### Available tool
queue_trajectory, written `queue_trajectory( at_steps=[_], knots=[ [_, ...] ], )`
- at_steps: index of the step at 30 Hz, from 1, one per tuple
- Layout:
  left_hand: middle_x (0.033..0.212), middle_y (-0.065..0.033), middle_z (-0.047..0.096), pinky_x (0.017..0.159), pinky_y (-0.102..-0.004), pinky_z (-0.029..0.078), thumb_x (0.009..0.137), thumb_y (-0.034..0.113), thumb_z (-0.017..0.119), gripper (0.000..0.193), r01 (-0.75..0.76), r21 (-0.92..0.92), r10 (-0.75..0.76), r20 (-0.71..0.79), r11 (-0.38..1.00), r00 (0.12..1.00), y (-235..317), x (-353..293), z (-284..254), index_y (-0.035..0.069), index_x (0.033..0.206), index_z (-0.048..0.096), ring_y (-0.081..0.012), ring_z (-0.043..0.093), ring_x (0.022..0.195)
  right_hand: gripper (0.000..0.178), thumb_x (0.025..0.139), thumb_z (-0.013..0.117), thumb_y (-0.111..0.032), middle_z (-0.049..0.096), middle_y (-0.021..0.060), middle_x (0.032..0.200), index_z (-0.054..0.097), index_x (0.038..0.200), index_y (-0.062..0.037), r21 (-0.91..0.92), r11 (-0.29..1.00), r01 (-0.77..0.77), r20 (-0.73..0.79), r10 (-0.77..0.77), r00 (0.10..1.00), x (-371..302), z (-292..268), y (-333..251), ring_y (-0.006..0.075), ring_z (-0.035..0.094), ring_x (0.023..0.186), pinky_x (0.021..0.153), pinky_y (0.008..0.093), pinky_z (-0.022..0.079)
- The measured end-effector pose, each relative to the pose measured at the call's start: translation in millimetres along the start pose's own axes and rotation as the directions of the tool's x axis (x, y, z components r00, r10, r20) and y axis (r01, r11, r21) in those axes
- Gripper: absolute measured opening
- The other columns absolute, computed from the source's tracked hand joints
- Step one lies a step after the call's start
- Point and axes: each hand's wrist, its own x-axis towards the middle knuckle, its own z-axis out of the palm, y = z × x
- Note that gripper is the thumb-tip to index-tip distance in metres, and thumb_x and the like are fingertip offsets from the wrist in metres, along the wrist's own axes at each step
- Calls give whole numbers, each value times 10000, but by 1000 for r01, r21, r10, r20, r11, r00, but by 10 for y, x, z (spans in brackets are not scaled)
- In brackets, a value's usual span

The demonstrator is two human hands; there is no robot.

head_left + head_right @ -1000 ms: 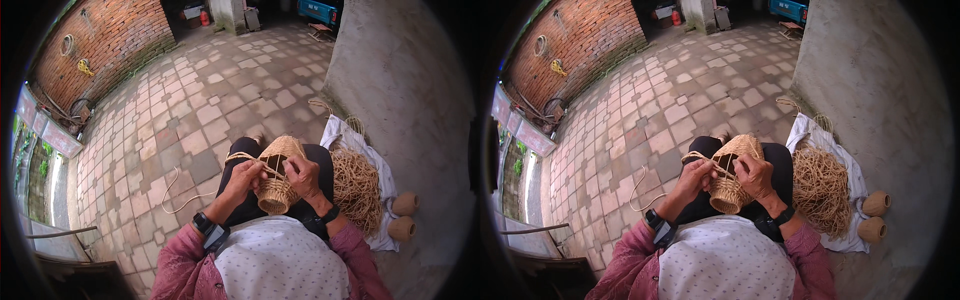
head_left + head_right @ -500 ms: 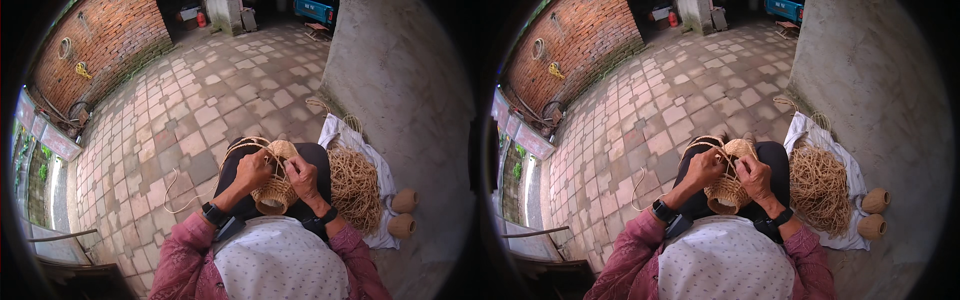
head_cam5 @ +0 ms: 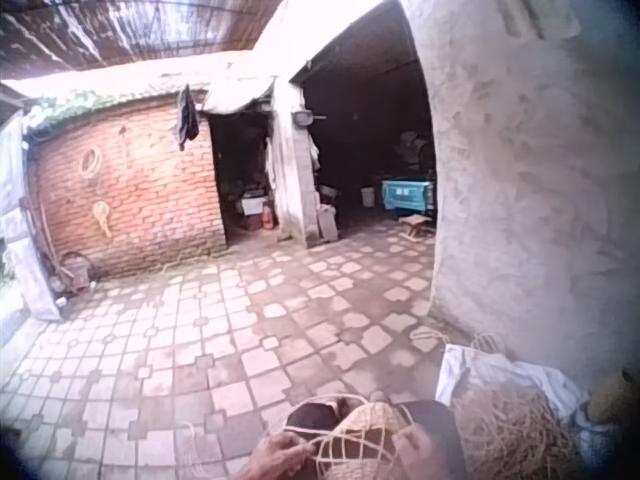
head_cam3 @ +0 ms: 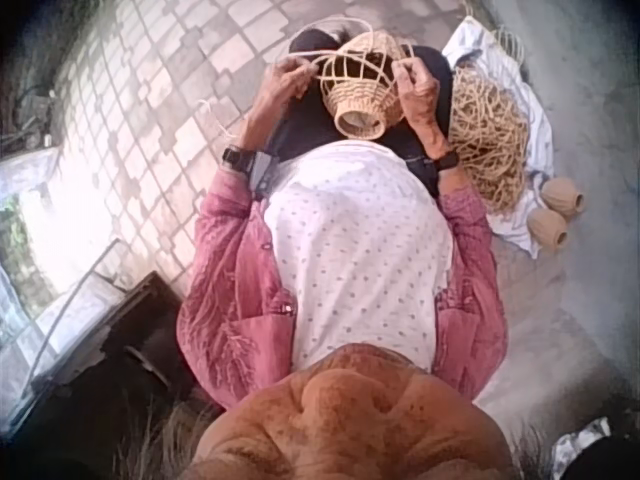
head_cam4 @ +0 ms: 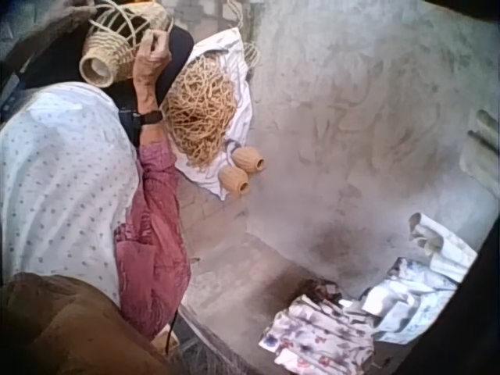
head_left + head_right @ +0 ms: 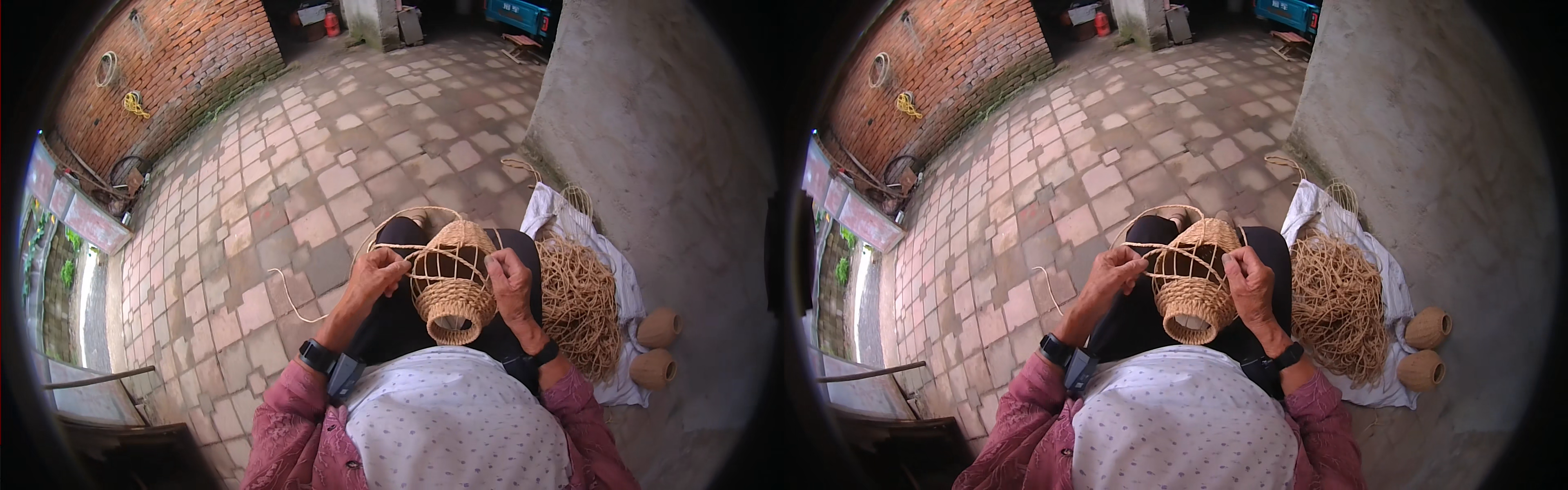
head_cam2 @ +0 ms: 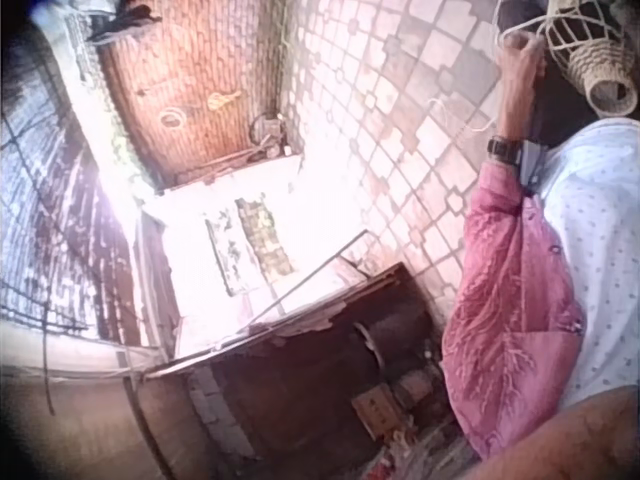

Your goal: Weaving a bamboo basket or structure using thin strips of material.

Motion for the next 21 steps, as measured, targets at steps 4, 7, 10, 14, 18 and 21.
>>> queue_trajectory(
  at_steps=[4, 7, 10, 14, 18, 21],
  knots=[
    [735, 28, 596, 544, -186, 472, 921, 206, 649, 151, 303, -458, -180, 292, 836, 939, 228, 39, 78, 87, 844, 597, -54, 566, 606, 155, 933, 609, -129, 494, -58, 617, 571, 834, -15, -19, 1000, -25, -28, 24, 999, 12, -7, 66, 7, 414, 585, 506, 209, 373],
    [721, 26, 601, 541, -186, 471, 925, 220, 645, 158, 332, -487, -163, 357, 808, 920, 226, 122, 162, 87, 846, 610, -50, 571, 607, 158, 932, 611, -136, 493, -54, 622, 570, 838, -16, 32, 998, -47, -24, 48, 999, 8, -6, 64, 9, 413, 586, 504, 210, 370],
    [707, 3, 628, 547, -227, 480, 902, 211, 660, 149, 211, -251, -131, 302, 945, 944, 250, 204, 209, 74, 857, 625, -84, 610, 635, 158, 934, 608, -140, 490, -53, 628, 570, 842, -17, 24, 998, -61, -35, 61, 997, -31, -8, 55, 11, 409, 584, 499, 211, 364],
    [683, -13, 637, 527, -281, 457, 849, 197, 679, 146, -161, 484, 125, 106, 860, 987, 261, 278, 423, 63, 877, 629, -111, 619, 638, 154, 938, 601, -138, 482, -52, 627, 571, 846, -19, 26, 996, -90, -21, 91, 996, -42, -14, 100, 17, 404, 581, 498, 214, 359],
    [686, 0, 625, 489, -259, 407, 830, 137, 694, 163, -168, 441, 164, 48, 881, 985, 199, 301, 400, 77, 942, 593, -79, 564, 593, 152, 938, 601, -141, 478, -54, 626, 572, 853, -18, 61, 994, -94, -8, 95, 995, -20, -3, 129, 16, 400, 583, 501, 213, 355],
    [690, 21, 598, 463, -217, 370, 813, 91, 714, 233, 83, -105, -69, 137, 991, 988, 243, 217, 307, 89, 980, 552, -55, 522, 565, 156, 940, 600, -146, 473, -64, 632, 572, 853, -19, 55, 995, -88, -16, 89, 996, -10, -29, 162, 10, 396, 584, 502, 209, 351]
  ],
)
